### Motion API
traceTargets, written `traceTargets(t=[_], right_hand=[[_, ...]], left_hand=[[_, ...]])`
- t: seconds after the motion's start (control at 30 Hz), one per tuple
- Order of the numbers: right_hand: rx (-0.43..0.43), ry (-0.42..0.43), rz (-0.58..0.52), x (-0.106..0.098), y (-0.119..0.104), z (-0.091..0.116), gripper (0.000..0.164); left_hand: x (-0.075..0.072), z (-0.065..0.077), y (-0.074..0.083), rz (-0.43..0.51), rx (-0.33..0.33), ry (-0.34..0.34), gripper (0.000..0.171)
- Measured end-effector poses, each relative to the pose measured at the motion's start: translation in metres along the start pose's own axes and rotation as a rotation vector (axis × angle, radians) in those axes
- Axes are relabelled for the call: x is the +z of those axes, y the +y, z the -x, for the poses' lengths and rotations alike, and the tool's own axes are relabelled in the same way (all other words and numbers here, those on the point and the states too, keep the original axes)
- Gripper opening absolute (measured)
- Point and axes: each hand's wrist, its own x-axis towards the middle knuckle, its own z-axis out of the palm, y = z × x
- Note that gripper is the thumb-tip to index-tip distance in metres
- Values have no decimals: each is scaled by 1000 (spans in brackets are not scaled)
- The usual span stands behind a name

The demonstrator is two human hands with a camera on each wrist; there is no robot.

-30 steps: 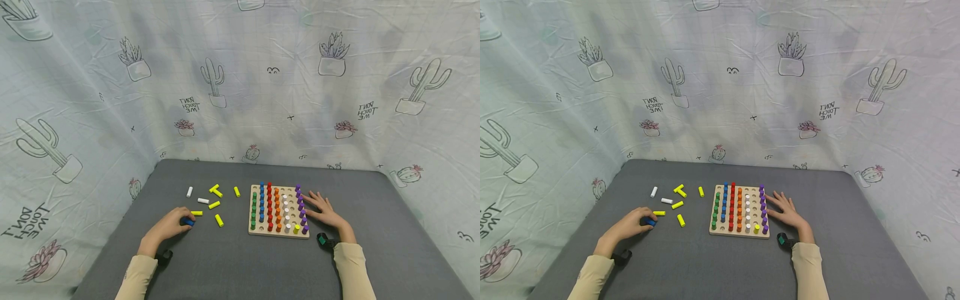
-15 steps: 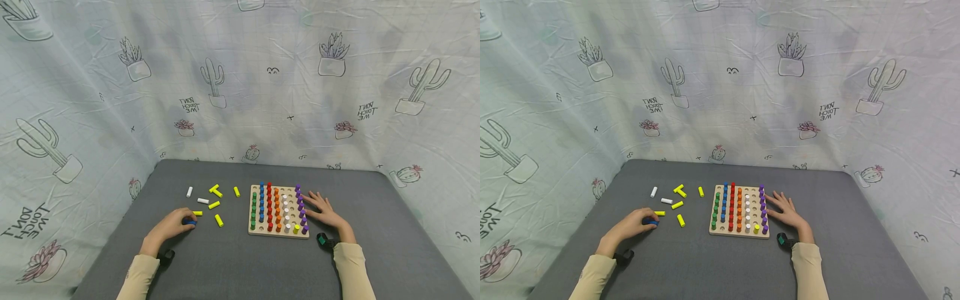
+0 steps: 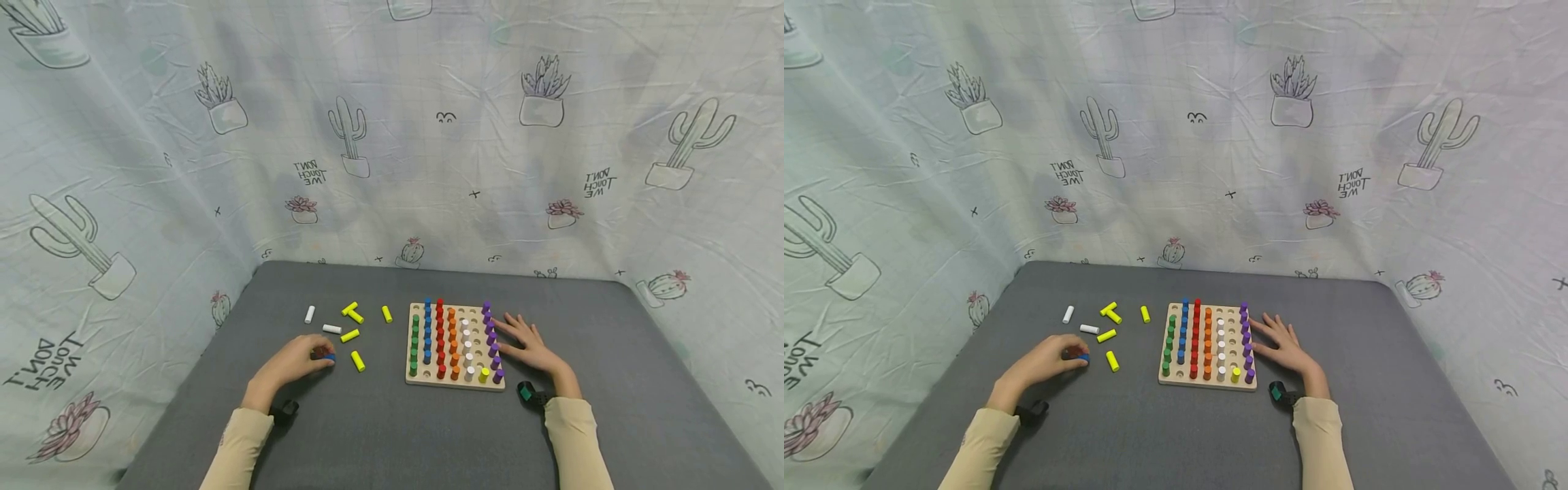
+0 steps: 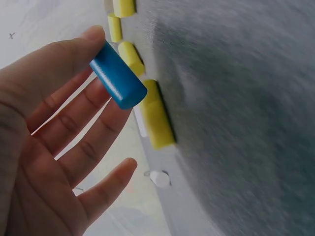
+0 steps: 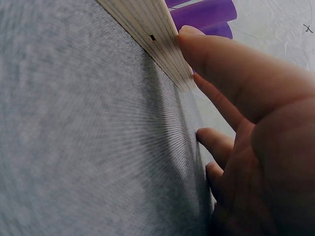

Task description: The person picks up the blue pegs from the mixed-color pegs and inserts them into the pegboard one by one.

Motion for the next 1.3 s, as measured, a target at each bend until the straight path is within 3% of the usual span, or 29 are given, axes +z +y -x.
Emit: traceTargets(t=[0.7, 1.07, 1.3], right_hand=[[-18, 5, -10, 1, 2, 1, 60], [-21, 3, -5, 2, 3, 0, 62], [-22, -1, -6, 2, 3, 0, 62]], left_hand=[[8, -26, 25, 120, 117, 7, 14], [14, -41, 40, 172, 107, -37, 13], [18, -49, 49, 202, 140, -43, 14]])
